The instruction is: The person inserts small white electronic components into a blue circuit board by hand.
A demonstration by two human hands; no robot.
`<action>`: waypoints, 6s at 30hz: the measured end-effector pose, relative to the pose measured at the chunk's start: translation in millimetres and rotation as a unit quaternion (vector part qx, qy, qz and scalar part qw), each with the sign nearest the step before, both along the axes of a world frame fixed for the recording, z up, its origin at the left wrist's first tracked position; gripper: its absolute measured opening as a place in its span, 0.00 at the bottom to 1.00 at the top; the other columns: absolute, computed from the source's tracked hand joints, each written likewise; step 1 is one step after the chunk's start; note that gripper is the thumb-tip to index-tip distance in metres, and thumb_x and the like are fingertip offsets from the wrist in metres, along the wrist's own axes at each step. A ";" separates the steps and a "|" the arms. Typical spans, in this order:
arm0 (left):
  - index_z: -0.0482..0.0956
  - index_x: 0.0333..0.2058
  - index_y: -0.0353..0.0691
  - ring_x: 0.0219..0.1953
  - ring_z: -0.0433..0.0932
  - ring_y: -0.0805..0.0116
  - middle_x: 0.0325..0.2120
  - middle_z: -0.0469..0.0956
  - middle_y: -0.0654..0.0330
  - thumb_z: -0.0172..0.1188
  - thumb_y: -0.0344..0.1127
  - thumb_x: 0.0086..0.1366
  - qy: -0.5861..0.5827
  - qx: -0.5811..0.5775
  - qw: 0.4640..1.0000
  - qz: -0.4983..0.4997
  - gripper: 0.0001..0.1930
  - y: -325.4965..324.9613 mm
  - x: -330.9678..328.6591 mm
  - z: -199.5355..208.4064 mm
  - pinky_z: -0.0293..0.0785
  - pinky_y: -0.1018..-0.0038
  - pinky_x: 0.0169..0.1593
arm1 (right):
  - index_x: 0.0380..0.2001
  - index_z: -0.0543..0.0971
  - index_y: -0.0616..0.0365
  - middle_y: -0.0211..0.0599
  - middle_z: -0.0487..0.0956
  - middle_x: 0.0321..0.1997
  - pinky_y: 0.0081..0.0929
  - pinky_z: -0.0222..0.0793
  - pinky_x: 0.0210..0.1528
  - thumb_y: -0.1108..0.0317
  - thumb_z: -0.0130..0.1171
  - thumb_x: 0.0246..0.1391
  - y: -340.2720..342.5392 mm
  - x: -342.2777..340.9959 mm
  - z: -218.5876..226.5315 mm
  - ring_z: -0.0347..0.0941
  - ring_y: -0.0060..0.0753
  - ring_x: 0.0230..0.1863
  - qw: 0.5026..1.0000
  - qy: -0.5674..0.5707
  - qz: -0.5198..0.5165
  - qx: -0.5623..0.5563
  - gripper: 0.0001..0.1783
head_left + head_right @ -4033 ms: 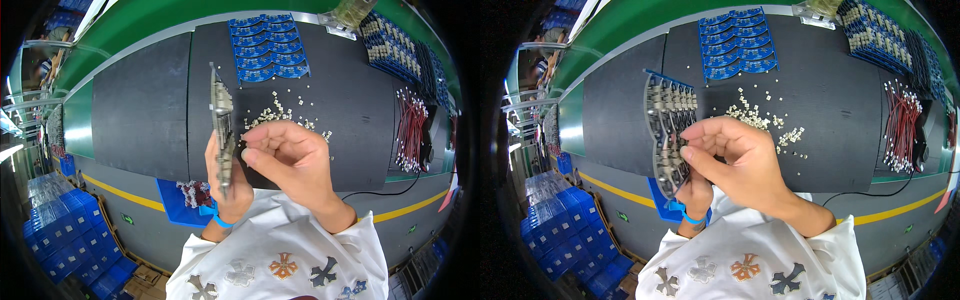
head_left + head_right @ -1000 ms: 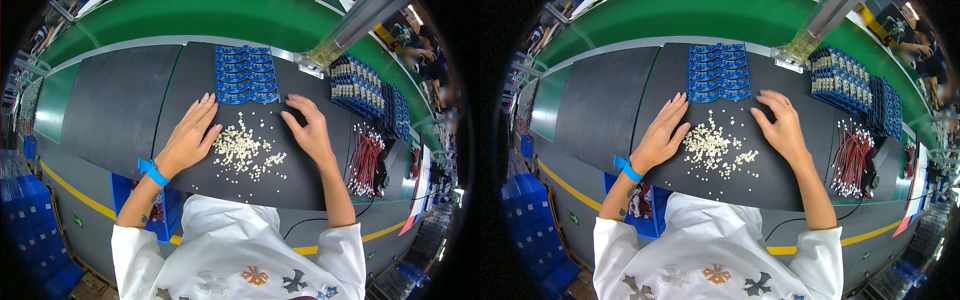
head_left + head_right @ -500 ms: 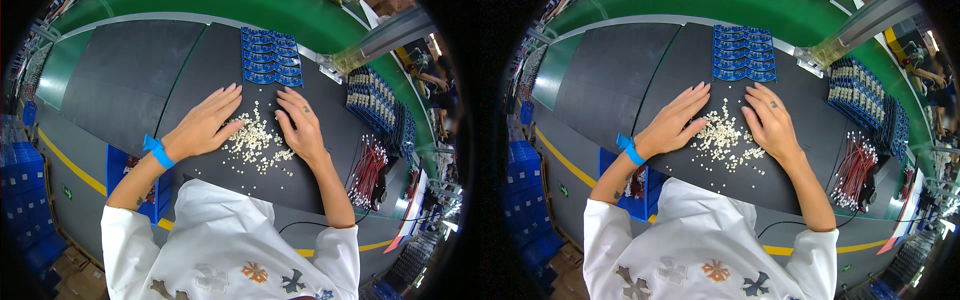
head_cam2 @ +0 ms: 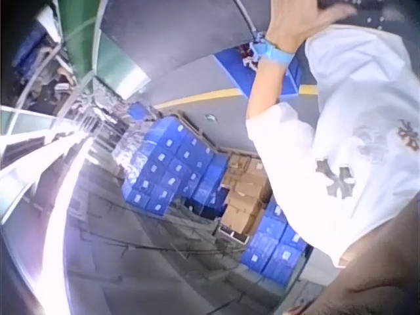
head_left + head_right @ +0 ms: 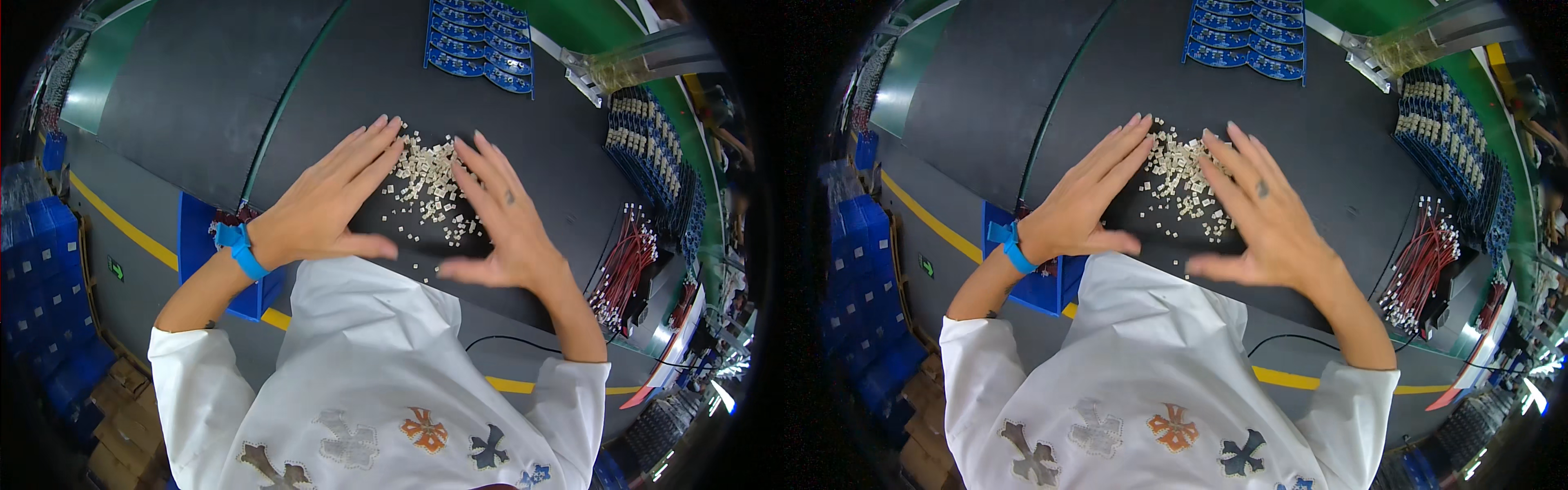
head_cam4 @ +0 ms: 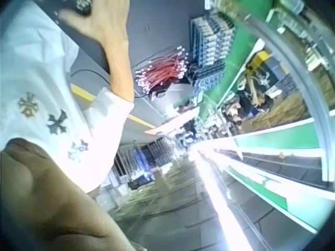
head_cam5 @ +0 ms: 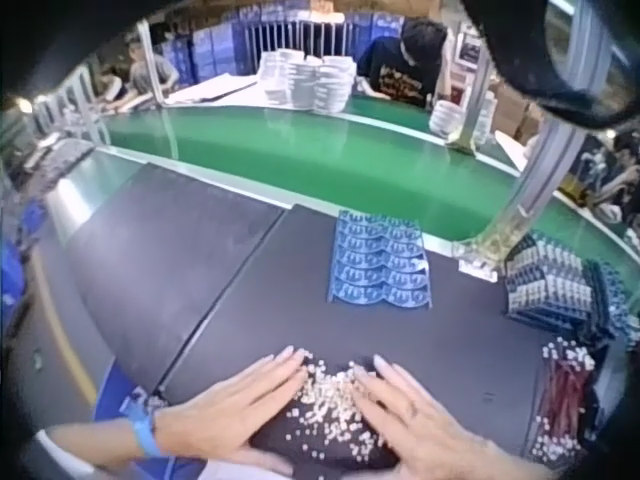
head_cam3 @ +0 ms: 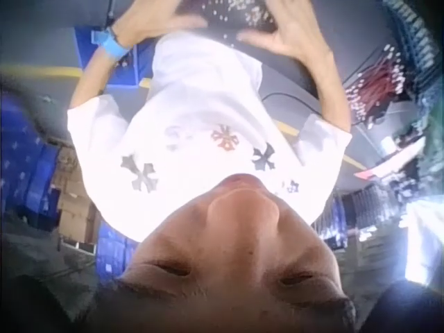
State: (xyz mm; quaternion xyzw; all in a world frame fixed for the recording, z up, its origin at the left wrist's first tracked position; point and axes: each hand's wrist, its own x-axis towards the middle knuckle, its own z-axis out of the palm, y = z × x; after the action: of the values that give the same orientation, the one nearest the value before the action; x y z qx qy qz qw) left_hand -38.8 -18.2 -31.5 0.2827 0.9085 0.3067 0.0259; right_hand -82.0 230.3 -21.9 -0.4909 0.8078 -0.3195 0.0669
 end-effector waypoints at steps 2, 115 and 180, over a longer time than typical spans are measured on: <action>0.53 0.57 0.27 0.62 0.48 0.47 0.59 0.51 0.43 0.60 0.60 0.43 0.003 -0.042 0.998 -0.048 0.51 0.1 3.9 1.7 0.47 0.58 0.62 | 0.53 0.63 0.67 0.50 0.55 0.62 0.52 0.42 0.63 0.46 0.62 0.37 -0.6 23.2 0.4 0.47 0.57 0.64 0.996 0.005 -0.014 0.091 0.45; 0.71 0.28 0.36 0.55 0.62 0.43 0.47 0.69 0.49 0.62 0.27 0.51 0.041 0.330 0.938 0.095 0.09 36.5 -2.7 7.1 0.60 0.55 0.55 | 0.39 0.73 0.68 0.43 0.76 0.41 0.25 0.67 0.44 0.71 0.64 0.43 -47.8 -90.8 -8.4 0.72 0.32 0.41 0.735 -0.206 -0.503 -0.405 0.19; 0.52 0.59 0.38 0.59 0.55 0.49 0.57 0.55 0.45 0.51 0.43 0.58 -0.241 0.722 0.634 0.136 0.33 -19.4 90.1 16.1 0.48 0.54 0.60 | 0.57 0.60 0.58 0.48 0.53 0.63 0.64 0.34 0.59 0.40 0.62 0.32 -14.1 9.5 -4.3 0.41 0.58 0.65 0.971 0.003 -0.237 0.046 0.51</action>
State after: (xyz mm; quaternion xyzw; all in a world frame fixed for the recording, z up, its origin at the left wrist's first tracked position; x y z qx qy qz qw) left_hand 51.4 -37.6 -15.4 0.0007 0.3870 0.9220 -0.0104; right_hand -72.6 216.2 -26.1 -0.2833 0.9149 -0.2875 0.0092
